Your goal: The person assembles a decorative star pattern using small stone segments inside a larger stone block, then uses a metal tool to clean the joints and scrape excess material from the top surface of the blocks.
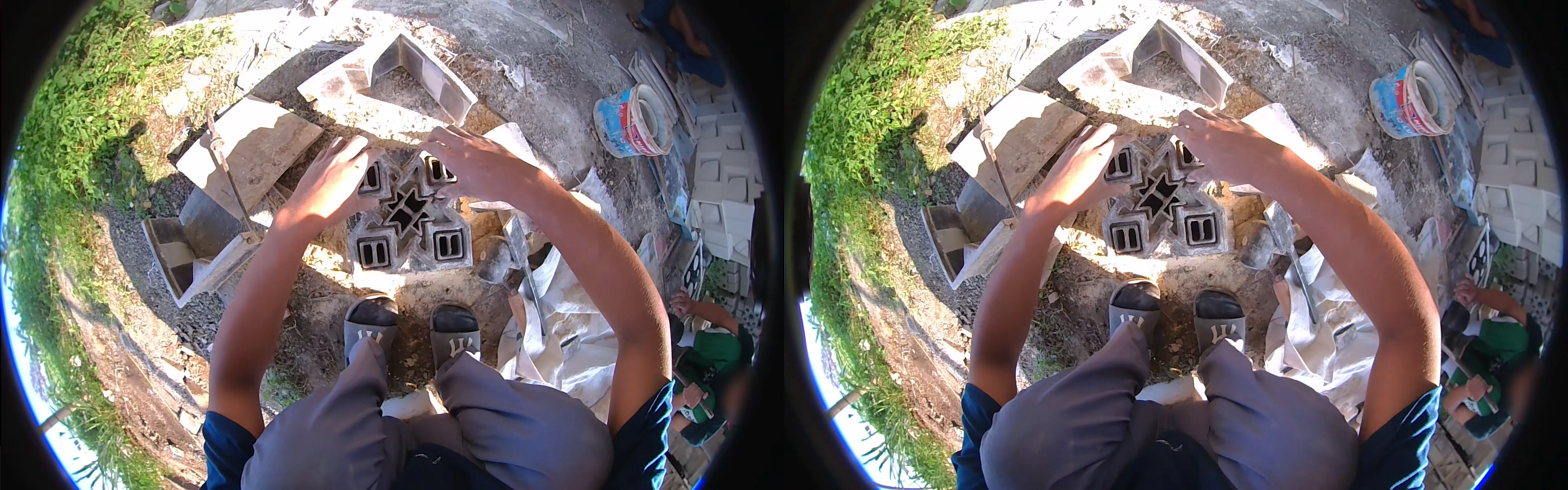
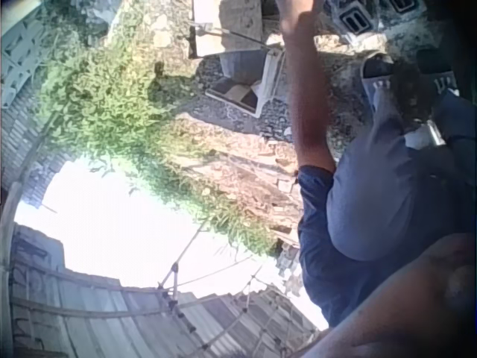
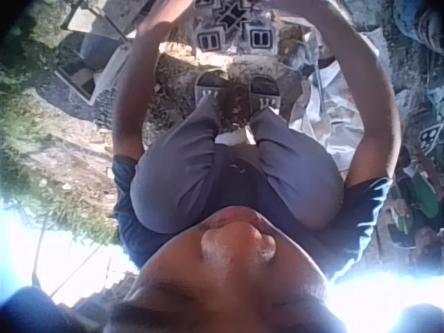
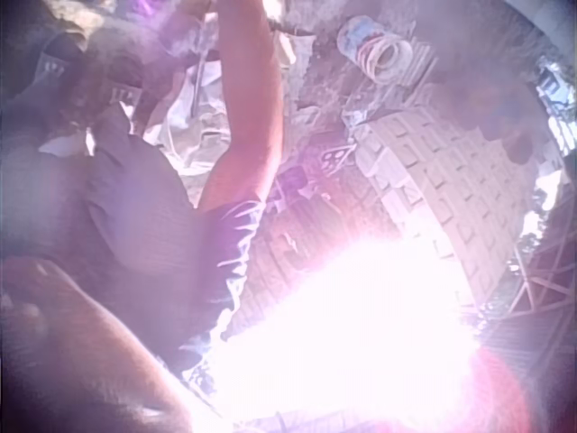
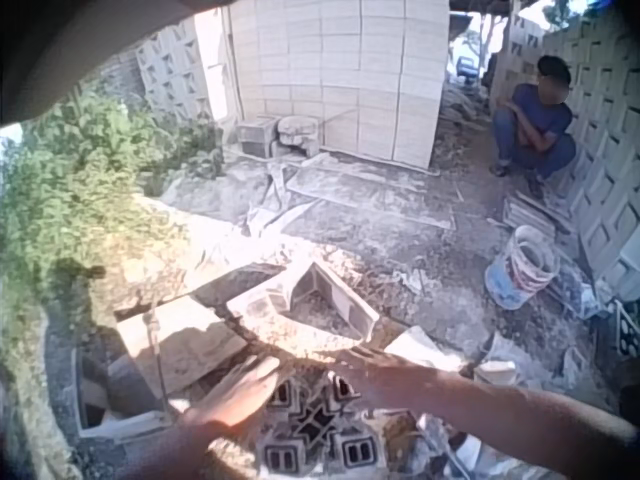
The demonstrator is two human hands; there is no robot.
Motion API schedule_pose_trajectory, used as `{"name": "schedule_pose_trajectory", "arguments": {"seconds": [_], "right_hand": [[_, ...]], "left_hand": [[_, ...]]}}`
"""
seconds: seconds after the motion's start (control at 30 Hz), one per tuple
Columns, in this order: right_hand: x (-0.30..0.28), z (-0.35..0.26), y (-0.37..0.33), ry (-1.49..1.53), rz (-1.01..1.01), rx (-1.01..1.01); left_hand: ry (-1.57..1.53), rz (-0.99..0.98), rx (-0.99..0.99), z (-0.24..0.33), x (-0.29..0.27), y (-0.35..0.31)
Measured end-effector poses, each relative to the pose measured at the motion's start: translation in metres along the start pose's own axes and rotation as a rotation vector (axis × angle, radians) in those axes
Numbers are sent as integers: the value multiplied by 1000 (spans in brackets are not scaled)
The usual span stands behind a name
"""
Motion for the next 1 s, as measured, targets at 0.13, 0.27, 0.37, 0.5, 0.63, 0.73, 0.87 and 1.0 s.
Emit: {"name": "schedule_pose_trajectory", "arguments": {"seconds": [0.13, 0.27, 0.37, 0.5, 0.63, 0.73, 0.87, 1.0], "right_hand": [[-8, -9, 6, -16, -72, -24], [-3, -7, 7, -77, -16, -60], [-4, -9, 6, -10, -26, -75], [-5, -9, 8, 18, -64, -58], [-5, -4, 6, -27, -43, -88], [-7, -8, 11, -19, -54, -82], [-9, -10, 12, 17, -89, -65], [-11, -11, 12, 31, -135, -35]], "left_hand": [[-32, -58, -18, 5, -4, 2], [54, -45, 50, 1, 7, 10], [8, -35, 74, -10, 14, 14], [-257, 62, 153, -16, 9, 15], [-14, 38, 139, 5, -1, 13], [-2, 50, 114, -1, 1, 11], [-20, 85, 132, -2, 2, 11], [-32, 109, 145, 3, -3, 9]]}}
Point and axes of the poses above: each hand's wrist, its own y-axis towards the middle knuckle, its own x-axis out of the palm, z = x × y, the point moved 7 cm from there along y, towards the middle knuckle, and after that the axes turned 11 degrees about -x, right-handed, at the moved point
